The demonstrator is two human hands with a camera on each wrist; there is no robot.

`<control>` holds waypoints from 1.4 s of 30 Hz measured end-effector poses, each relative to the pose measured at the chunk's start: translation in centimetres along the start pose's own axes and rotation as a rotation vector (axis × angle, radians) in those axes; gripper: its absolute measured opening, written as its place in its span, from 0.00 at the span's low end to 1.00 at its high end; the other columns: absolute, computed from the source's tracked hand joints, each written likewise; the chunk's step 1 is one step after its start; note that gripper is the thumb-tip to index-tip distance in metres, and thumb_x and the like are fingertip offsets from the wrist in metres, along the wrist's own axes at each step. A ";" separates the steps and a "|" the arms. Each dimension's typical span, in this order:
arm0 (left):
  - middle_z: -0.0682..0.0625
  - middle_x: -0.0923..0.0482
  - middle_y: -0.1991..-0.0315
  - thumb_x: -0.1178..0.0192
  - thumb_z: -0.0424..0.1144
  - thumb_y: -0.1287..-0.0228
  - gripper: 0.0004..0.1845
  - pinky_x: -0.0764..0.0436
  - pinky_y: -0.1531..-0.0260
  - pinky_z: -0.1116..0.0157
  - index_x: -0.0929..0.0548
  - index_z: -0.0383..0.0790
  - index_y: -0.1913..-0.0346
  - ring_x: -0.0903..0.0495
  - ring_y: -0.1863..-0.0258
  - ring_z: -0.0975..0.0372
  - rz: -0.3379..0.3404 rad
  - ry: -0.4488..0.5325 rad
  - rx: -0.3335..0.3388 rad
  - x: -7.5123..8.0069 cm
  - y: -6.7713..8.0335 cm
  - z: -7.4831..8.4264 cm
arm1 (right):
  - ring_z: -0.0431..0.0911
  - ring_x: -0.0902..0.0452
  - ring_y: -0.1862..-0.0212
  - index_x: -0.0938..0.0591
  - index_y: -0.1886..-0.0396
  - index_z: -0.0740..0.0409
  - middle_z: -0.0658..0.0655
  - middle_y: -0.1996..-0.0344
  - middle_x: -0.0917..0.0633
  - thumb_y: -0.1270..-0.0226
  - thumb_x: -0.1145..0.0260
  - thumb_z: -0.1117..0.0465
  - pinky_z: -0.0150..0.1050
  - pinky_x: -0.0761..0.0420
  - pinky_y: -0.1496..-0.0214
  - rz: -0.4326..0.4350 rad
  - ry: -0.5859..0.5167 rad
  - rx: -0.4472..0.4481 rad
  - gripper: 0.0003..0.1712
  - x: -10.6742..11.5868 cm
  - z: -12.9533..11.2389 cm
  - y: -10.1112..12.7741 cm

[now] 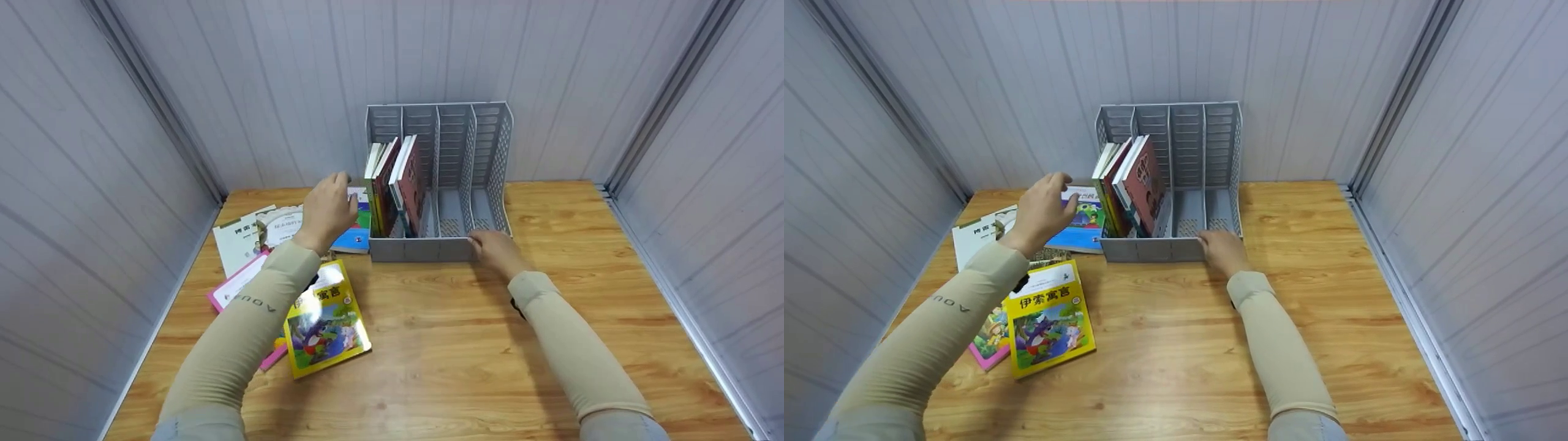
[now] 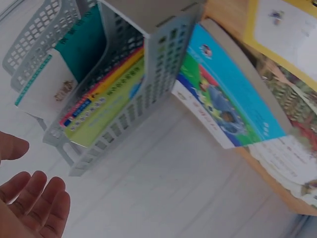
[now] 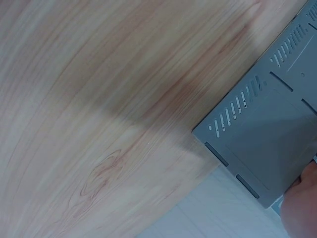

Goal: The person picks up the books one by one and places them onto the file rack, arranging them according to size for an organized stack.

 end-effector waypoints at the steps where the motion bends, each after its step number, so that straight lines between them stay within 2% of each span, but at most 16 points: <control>1: 0.34 0.13 0.51 0.38 0.37 0.25 0.14 0.12 0.50 0.44 0.18 0.28 0.46 0.12 0.52 0.41 -0.015 -0.002 0.003 0.0 0.3 -0.5 | 0.63 0.12 0.47 0.12 0.46 0.63 0.64 0.54 0.09 0.12 0.43 0.58 0.63 0.16 0.38 0.002 0.000 0.001 0.17 0.0 0.0 0.0; 9: 0.32 0.17 0.50 0.41 0.36 0.24 0.16 0.14 0.50 0.41 0.20 0.26 0.44 0.14 0.52 0.39 -0.136 0.009 0.062 -0.3 2.5 -3.9 | 0.62 0.12 0.51 0.13 0.50 0.63 0.63 0.60 0.10 0.11 0.44 0.58 0.63 0.16 0.41 0.007 -0.019 -0.002 0.16 0.0 -0.1 0.1; 14: 0.29 0.18 0.44 0.39 0.39 0.23 0.21 0.14 0.43 0.40 0.22 0.24 0.39 0.14 0.45 0.38 -0.218 -0.014 0.114 -0.9 3.8 -5.5 | 0.63 0.12 0.49 0.12 0.48 0.63 0.63 0.59 0.09 0.11 0.43 0.57 0.63 0.16 0.40 0.004 -0.018 -0.002 0.17 -0.1 -0.2 0.1; 18: 0.27 0.20 0.40 0.37 0.40 0.23 0.26 0.15 0.39 0.41 0.24 0.22 0.34 0.16 0.42 0.38 -0.318 -0.026 0.122 -2.0 5.3 -6.9 | 0.63 0.12 0.48 0.12 0.46 0.63 0.64 0.57 0.09 0.11 0.43 0.57 0.63 0.16 0.38 0.005 -0.006 0.001 0.17 -0.2 -0.1 0.1; 22: 0.27 0.20 0.42 0.37 0.40 0.22 0.25 0.15 0.39 0.41 0.24 0.22 0.35 0.16 0.43 0.38 -0.414 -0.027 0.101 -3.1 6.8 -8.1 | 0.62 0.12 0.51 0.12 0.50 0.62 0.62 0.61 0.10 0.12 0.43 0.58 0.64 0.17 0.39 0.014 0.008 0.013 0.16 -0.2 0.0 0.1; 29: 0.29 0.18 0.43 0.34 0.47 0.22 0.29 0.14 0.43 0.42 0.23 0.23 0.34 0.15 0.46 0.39 -0.548 -0.026 0.094 -4.1 8.9 -9.6 | 0.62 0.13 0.54 0.14 0.57 0.60 0.62 0.66 0.12 0.11 0.44 0.57 0.64 0.18 0.38 0.029 0.003 0.014 0.16 -0.2 0.0 0.2; 37: 0.29 0.25 0.27 0.24 0.56 0.33 0.51 0.25 0.25 0.39 0.33 0.28 0.20 0.23 0.28 0.37 -0.726 -0.033 0.155 -4.9 10.3 -10.6 | 0.62 0.14 0.55 0.15 0.58 0.60 0.62 0.66 0.13 0.11 0.45 0.57 0.63 0.17 0.43 0.023 -0.006 0.017 0.17 -0.2 0.0 0.0; 42: 0.30 0.23 0.29 0.23 0.59 0.37 0.51 0.25 0.26 0.38 0.31 0.29 0.22 0.21 0.31 0.40 -0.800 -0.062 0.164 -5.3 10.9 -10.8 | 0.61 0.15 0.57 0.16 0.60 0.61 0.61 0.68 0.14 0.11 0.44 0.57 0.63 0.17 0.46 0.014 -0.015 0.007 0.17 -0.2 0.0 0.0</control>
Point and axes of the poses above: each hand's wrist, its own y-axis away from the middle knuckle, its own x-axis out of the back of the hand, z = x × y, the point moved 3 cm from there along -y, towards the middle knuckle
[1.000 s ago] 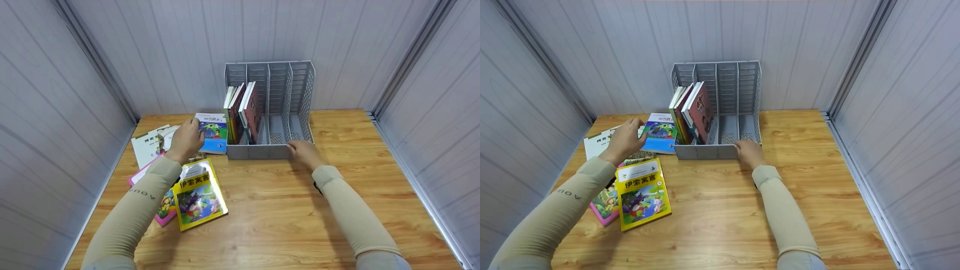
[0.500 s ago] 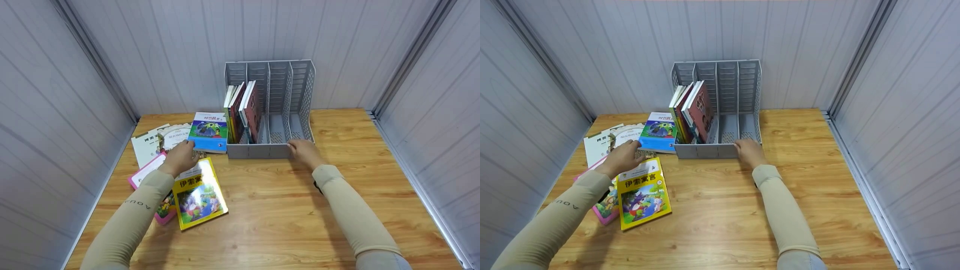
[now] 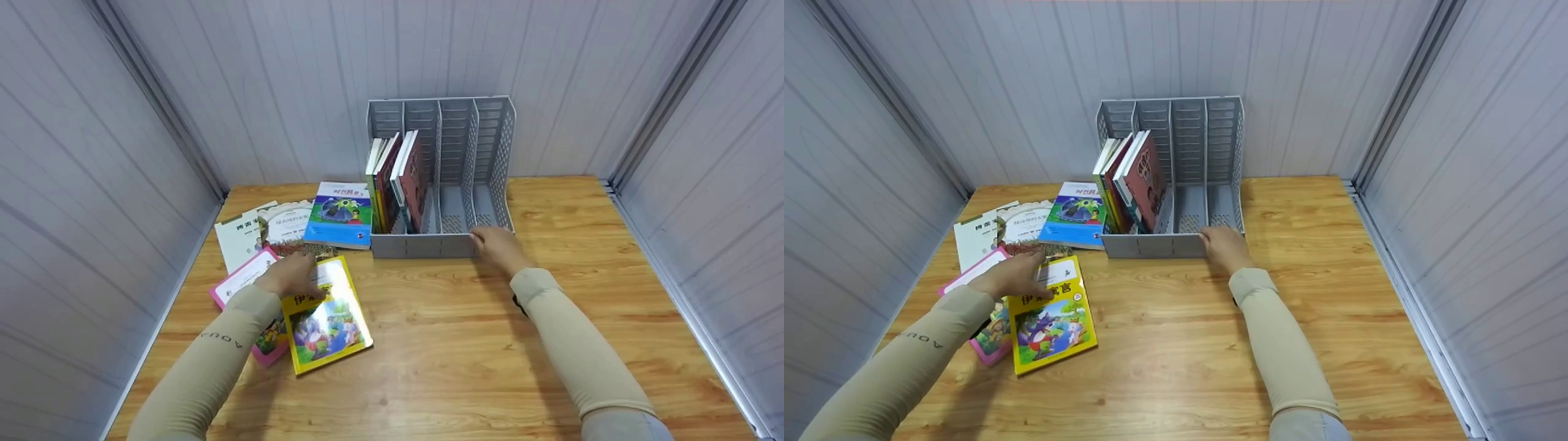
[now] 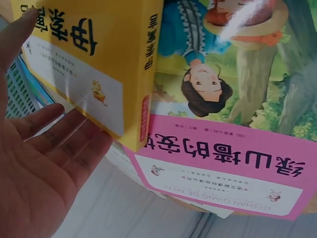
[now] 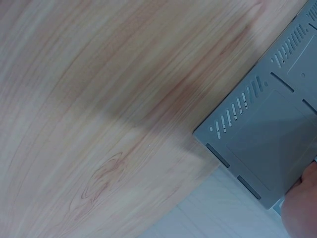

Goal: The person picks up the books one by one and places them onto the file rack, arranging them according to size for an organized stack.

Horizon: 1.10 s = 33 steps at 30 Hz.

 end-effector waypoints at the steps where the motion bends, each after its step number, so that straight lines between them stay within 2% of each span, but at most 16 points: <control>1: 0.31 0.21 0.31 0.22 0.60 0.37 0.50 0.24 0.27 0.39 0.29 0.30 0.23 0.19 0.34 0.41 -0.011 -0.003 0.010 -0.1 0.0 -0.1 | 0.60 0.15 0.58 0.16 0.60 0.61 0.60 0.69 0.15 0.11 0.44 0.57 0.63 0.18 0.46 -0.002 -0.004 0.000 0.17 0.0 0.0 0.0; 5: 0.35 0.17 0.39 0.23 0.61 0.38 0.44 0.19 0.33 0.40 0.24 0.33 0.30 0.17 0.45 0.46 -0.039 -0.015 0.031 -0.2 -0.1 -0.2 | 0.61 0.14 0.55 0.15 0.57 0.61 0.62 0.65 0.13 0.11 0.45 0.57 0.63 0.17 0.44 -0.005 -0.014 -0.004 0.17 0.0 0.1 0.0; 9: 0.36 0.15 0.43 0.22 0.61 0.38 0.40 0.17 0.37 0.40 0.22 0.33 0.36 0.16 0.46 0.45 -0.032 -0.035 -0.008 0.0 -0.1 -0.1 | 0.64 0.12 0.46 0.13 0.47 0.63 0.65 0.54 0.09 0.11 0.44 0.57 0.65 0.18 0.36 0.002 0.022 0.009 0.17 0.0 0.2 0.0; 12: 0.36 0.14 0.46 0.21 0.60 0.39 0.38 0.15 0.41 0.42 0.20 0.33 0.40 0.14 0.48 0.45 -0.025 -0.039 -0.024 0.1 -0.1 0.0 | 0.66 0.12 0.45 0.13 0.45 0.64 0.66 0.51 0.09 0.12 0.44 0.58 0.66 0.18 0.34 0.008 0.047 0.020 0.18 -0.1 0.1 -0.1; 14: 0.36 0.14 0.46 0.20 0.60 0.40 0.39 0.15 0.41 0.43 0.20 0.33 0.38 0.15 0.49 0.46 -0.025 -0.027 -0.009 0.2 -0.2 0.0 | 0.66 0.13 0.45 0.13 0.46 0.64 0.66 0.52 0.09 0.12 0.44 0.58 0.66 0.19 0.34 0.009 0.051 0.019 0.17 -0.1 0.0 -0.1; 18: 0.35 0.16 0.38 0.20 0.58 0.39 0.45 0.18 0.33 0.42 0.23 0.32 0.29 0.17 0.45 0.47 -0.019 0.000 0.034 0.8 -0.5 0.1 | 0.66 0.13 0.45 0.13 0.46 0.64 0.66 0.52 0.09 0.12 0.43 0.58 0.67 0.20 0.32 0.005 0.051 0.006 0.17 -0.1 0.0 -0.1; 22: 0.36 0.15 0.40 0.20 0.53 0.38 0.40 0.17 0.35 0.43 0.20 0.32 0.31 0.17 0.48 0.48 -0.025 0.035 0.074 1.8 -0.8 0.2 | 0.66 0.13 0.45 0.13 0.48 0.64 0.66 0.53 0.09 0.12 0.43 0.57 0.68 0.23 0.29 0.009 0.044 0.000 0.17 -0.1 -0.1 -0.1; 25: 0.37 0.15 0.41 0.20 0.50 0.37 0.37 0.16 0.38 0.45 0.19 0.32 0.32 0.17 0.49 0.48 -0.063 0.077 0.097 2.7 -0.9 0.1 | 0.66 0.13 0.44 0.12 0.47 0.64 0.66 0.52 0.09 0.12 0.43 0.57 0.69 0.24 0.28 0.014 0.038 -0.001 0.17 -0.1 -0.1 0.0; 30: 0.36 0.18 0.36 0.21 0.49 0.35 0.40 0.14 0.38 0.46 0.24 0.33 0.27 0.15 0.46 0.49 -0.155 0.178 0.143 3.8 -0.8 -0.3 | 0.66 0.13 0.43 0.12 0.45 0.64 0.66 0.50 0.09 0.12 0.43 0.58 0.69 0.23 0.29 0.014 0.045 0.000 0.17 -0.1 -0.1 0.1; 33: 0.37 0.16 0.39 0.21 0.49 0.34 0.40 0.09 0.47 0.51 0.25 0.34 0.27 0.12 0.51 0.51 -0.195 0.241 0.166 4.2 -0.6 -0.4 | 0.66 0.13 0.43 0.12 0.46 0.64 0.66 0.51 0.09 0.12 0.43 0.58 0.69 0.23 0.29 0.014 0.048 0.002 0.17 -0.2 0.1 0.0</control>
Point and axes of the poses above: each hand's wrist, its own y-axis away from the middle knuckle, its own x-axis out of the back of the hand, z = x × y, the point moved 3 cm from there along -y, towards the middle knuckle
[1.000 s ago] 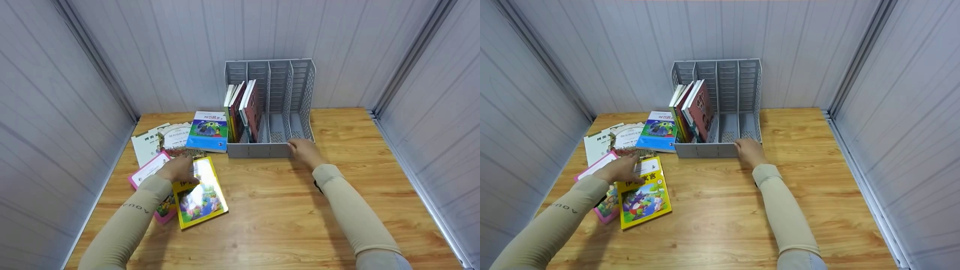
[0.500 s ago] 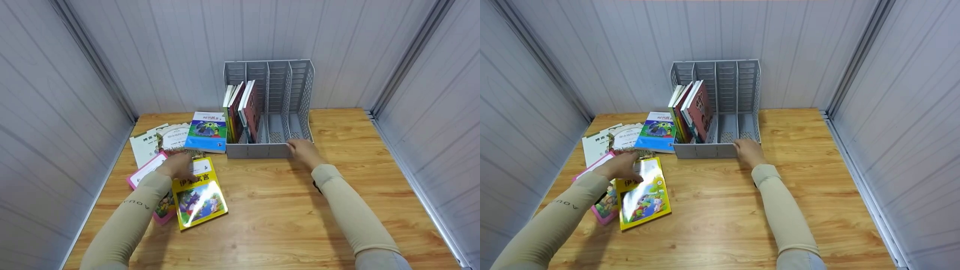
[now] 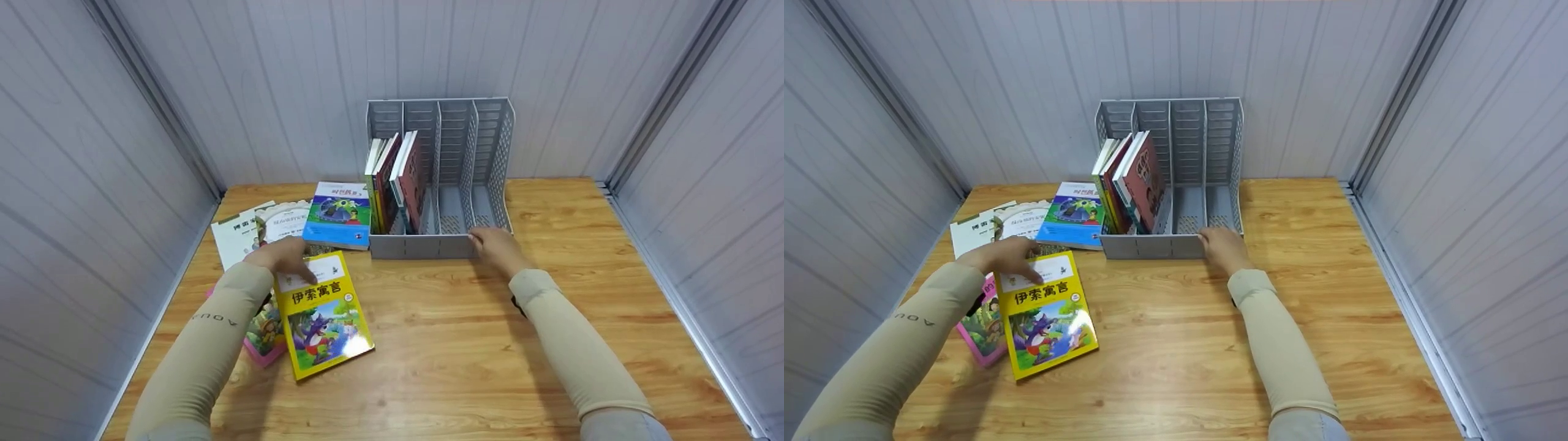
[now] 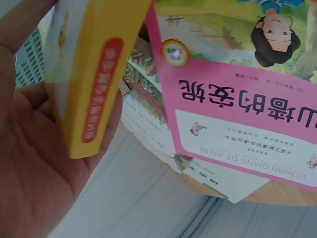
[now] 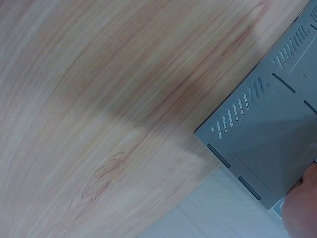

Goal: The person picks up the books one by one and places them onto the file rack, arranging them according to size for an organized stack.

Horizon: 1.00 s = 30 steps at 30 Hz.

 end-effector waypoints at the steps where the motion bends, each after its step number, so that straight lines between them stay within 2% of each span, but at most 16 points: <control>1: 0.38 0.15 0.42 0.21 0.48 0.34 0.39 0.08 0.51 0.52 0.25 0.34 0.27 0.10 0.53 0.51 -0.015 0.021 -0.001 0.1 0.1 0.0 | 0.66 0.13 0.43 0.12 0.46 0.63 0.66 0.51 0.09 0.12 0.43 0.58 0.69 0.23 0.29 -0.001 -0.002 -0.002 0.17 0.0 0.0 0.0; 4: 0.41 0.11 0.49 0.22 0.48 0.34 0.36 0.07 0.58 0.57 0.22 0.34 0.29 0.08 0.59 0.54 -0.052 0.048 -0.020 0.3 0.4 0.2 | 0.66 0.13 0.42 0.13 0.44 0.63 0.66 0.49 0.09 0.11 0.44 0.58 0.68 0.23 0.28 -0.021 -0.009 -0.012 0.17 0.0 0.0 0.0; 7: 0.42 0.09 0.54 0.23 0.47 0.33 0.31 0.07 0.59 0.58 0.19 0.34 0.33 0.07 0.62 0.55 -0.099 0.065 -0.050 0.5 0.5 0.5 | 0.65 0.14 0.40 0.13 0.41 0.63 0.66 0.47 0.09 0.11 0.45 0.57 0.67 0.23 0.28 -0.044 -0.008 -0.027 0.19 0.1 0.0 0.1; 9: 0.42 0.08 0.53 0.24 0.47 0.32 0.30 0.06 0.58 0.58 0.18 0.35 0.35 0.06 0.61 0.55 -0.136 0.092 -0.055 0.5 0.6 0.5 | 0.65 0.14 0.40 0.13 0.40 0.63 0.65 0.47 0.09 0.10 0.46 0.56 0.66 0.22 0.29 -0.054 -0.004 -0.034 0.20 0.2 -0.1 0.1; 13: 0.41 0.09 0.51 0.24 0.48 0.33 0.31 0.06 0.56 0.56 0.20 0.36 0.33 0.06 0.58 0.54 -0.204 0.173 -0.015 0.6 0.9 0.5 | 0.65 0.14 0.41 0.13 0.41 0.63 0.66 0.48 0.09 0.11 0.45 0.55 0.65 0.20 0.31 -0.048 0.001 -0.033 0.20 0.2 -0.1 0.1; 16: 0.41 0.09 0.50 0.23 0.49 0.33 0.33 0.06 0.55 0.56 0.22 0.38 0.32 0.06 0.57 0.53 -0.217 0.215 0.020 0.7 1.1 0.4 | 0.65 0.13 0.42 0.13 0.44 0.63 0.65 0.51 0.09 0.11 0.45 0.56 0.65 0.19 0.32 -0.045 -0.003 -0.025 0.19 0.2 -0.2 0.1; 20: 0.41 0.09 0.48 0.24 0.50 0.33 0.34 0.07 0.54 0.56 0.23 0.39 0.31 0.06 0.55 0.53 -0.232 0.250 0.026 1.0 1.5 0.6 | 0.65 0.13 0.46 0.13 0.50 0.62 0.65 0.55 0.10 0.10 0.46 0.56 0.65 0.18 0.36 -0.041 -0.012 -0.024 0.18 0.2 -0.1 0.0; 25: 0.42 0.09 0.48 0.24 0.50 0.32 0.31 0.07 0.52 0.56 0.19 0.40 0.32 0.06 0.55 0.53 -0.272 0.236 -0.006 1.2 1.7 0.9 | 0.64 0.13 0.49 0.14 0.54 0.62 0.65 0.59 0.10 0.11 0.45 0.56 0.65 0.18 0.38 -0.032 -0.014 -0.020 0.18 0.1 0.0 -0.1; 30: 0.43 0.08 0.50 0.24 0.50 0.31 0.28 0.07 0.52 0.56 0.18 0.40 0.35 0.05 0.56 0.54 -0.286 0.214 -0.026 1.4 1.7 1.0 | 0.65 0.13 0.47 0.13 0.51 0.63 0.66 0.56 0.09 0.12 0.44 0.57 0.65 0.18 0.37 -0.013 -0.012 -0.009 0.17 0.1 -0.1 -0.1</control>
Point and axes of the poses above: each hand's wrist, its own y-axis away from the middle knuckle, its own x-axis out of the back of the hand, z = x × y, the point moved 3 cm from there along -y, towards the middle knuckle
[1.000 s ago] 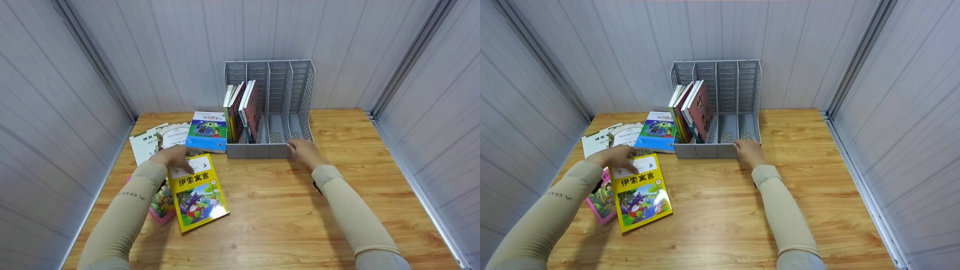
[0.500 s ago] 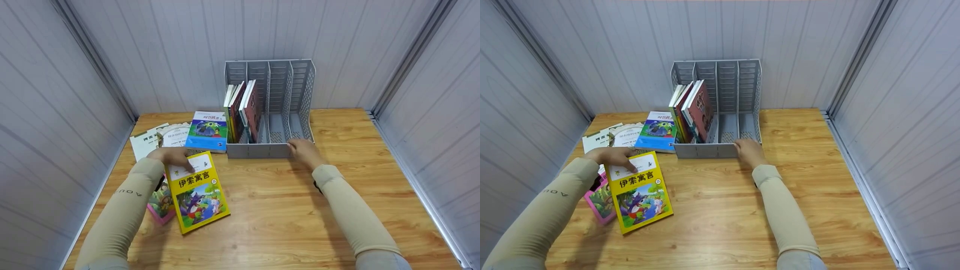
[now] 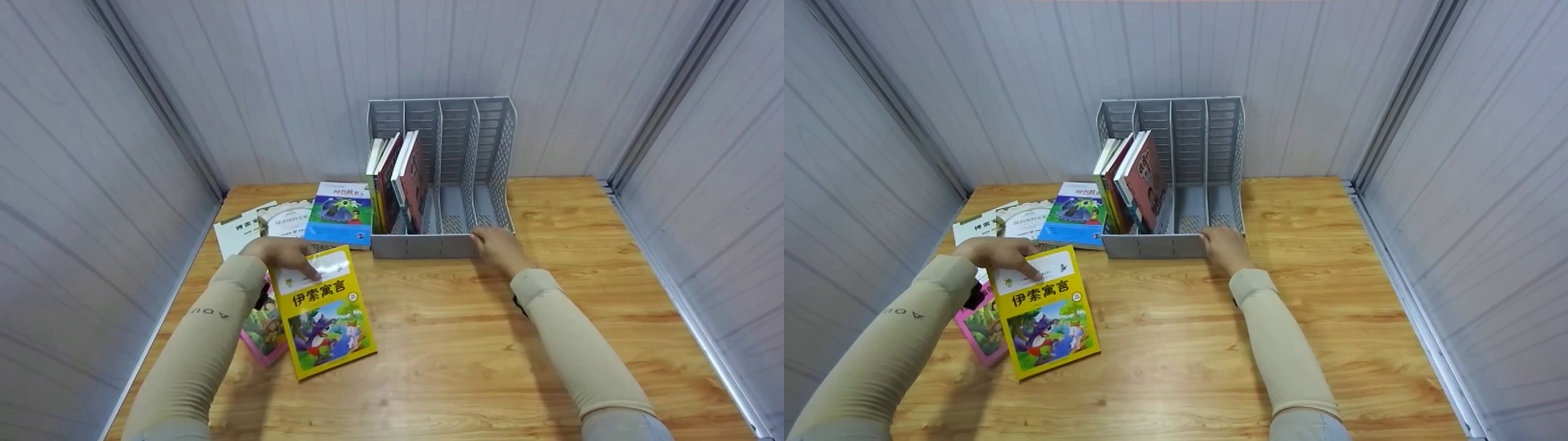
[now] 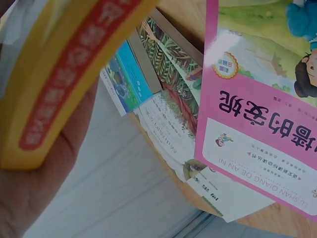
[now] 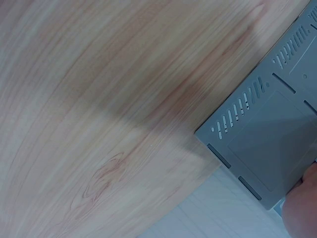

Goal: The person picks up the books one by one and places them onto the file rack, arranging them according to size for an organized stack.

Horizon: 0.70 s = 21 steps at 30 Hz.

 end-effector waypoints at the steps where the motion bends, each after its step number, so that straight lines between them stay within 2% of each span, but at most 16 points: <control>1: 0.43 0.08 0.50 0.24 0.50 0.31 0.28 0.07 0.52 0.56 0.18 0.40 0.36 0.05 0.56 0.54 -0.002 -0.006 -0.006 0.0 0.0 0.0 | 0.65 0.13 0.47 0.13 0.51 0.63 0.66 0.55 0.09 0.12 0.44 0.57 0.65 0.18 0.37 0.004 0.001 0.003 0.17 0.0 0.0 0.0; 5: 0.43 0.07 0.52 0.25 0.49 0.30 0.24 0.07 0.54 0.57 0.15 0.38 0.39 0.05 0.58 0.54 -0.021 -0.024 -0.046 0.0 -0.2 0.1 | 0.65 0.12 0.48 0.14 0.54 0.63 0.66 0.56 0.09 0.12 0.44 0.58 0.67 0.19 0.35 0.015 0.006 0.019 0.16 -0.1 0.0 0.0; 9: 0.44 0.07 0.50 0.27 0.50 0.28 0.24 0.07 0.54 0.57 0.14 0.40 0.37 0.05 0.57 0.55 -0.021 -0.009 -0.092 0.2 -0.2 0.3 | 0.66 0.12 0.47 0.14 0.55 0.63 0.66 0.56 0.09 0.12 0.44 0.59 0.68 0.22 0.31 0.018 0.007 0.025 0.16 -0.1 0.1 0.1; 15: 0.45 0.07 0.49 0.30 0.50 0.25 0.22 0.07 0.53 0.60 0.13 0.38 0.38 0.06 0.57 0.58 0.046 0.031 -0.196 0.7 -0.3 0.6 | 0.66 0.13 0.42 0.13 0.45 0.65 0.67 0.47 0.09 0.12 0.44 0.59 0.67 0.23 0.28 0.008 0.010 0.012 0.17 -0.1 0.1 0.2; 21: 0.45 0.07 0.50 0.31 0.45 0.24 0.20 0.08 0.52 0.60 0.12 0.35 0.40 0.06 0.57 0.58 0.098 0.147 -0.326 0.7 -0.6 1.0 | 0.66 0.13 0.42 0.13 0.44 0.65 0.67 0.47 0.09 0.12 0.44 0.59 0.66 0.21 0.30 0.016 0.009 0.010 0.17 -0.1 0.1 0.1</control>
Point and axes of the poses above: each hand's wrist, its own y-axis away from the middle knuckle, its own x-axis out of the back of the hand, z = x × y, the point moved 3 cm from there along -y, towards the middle knuckle
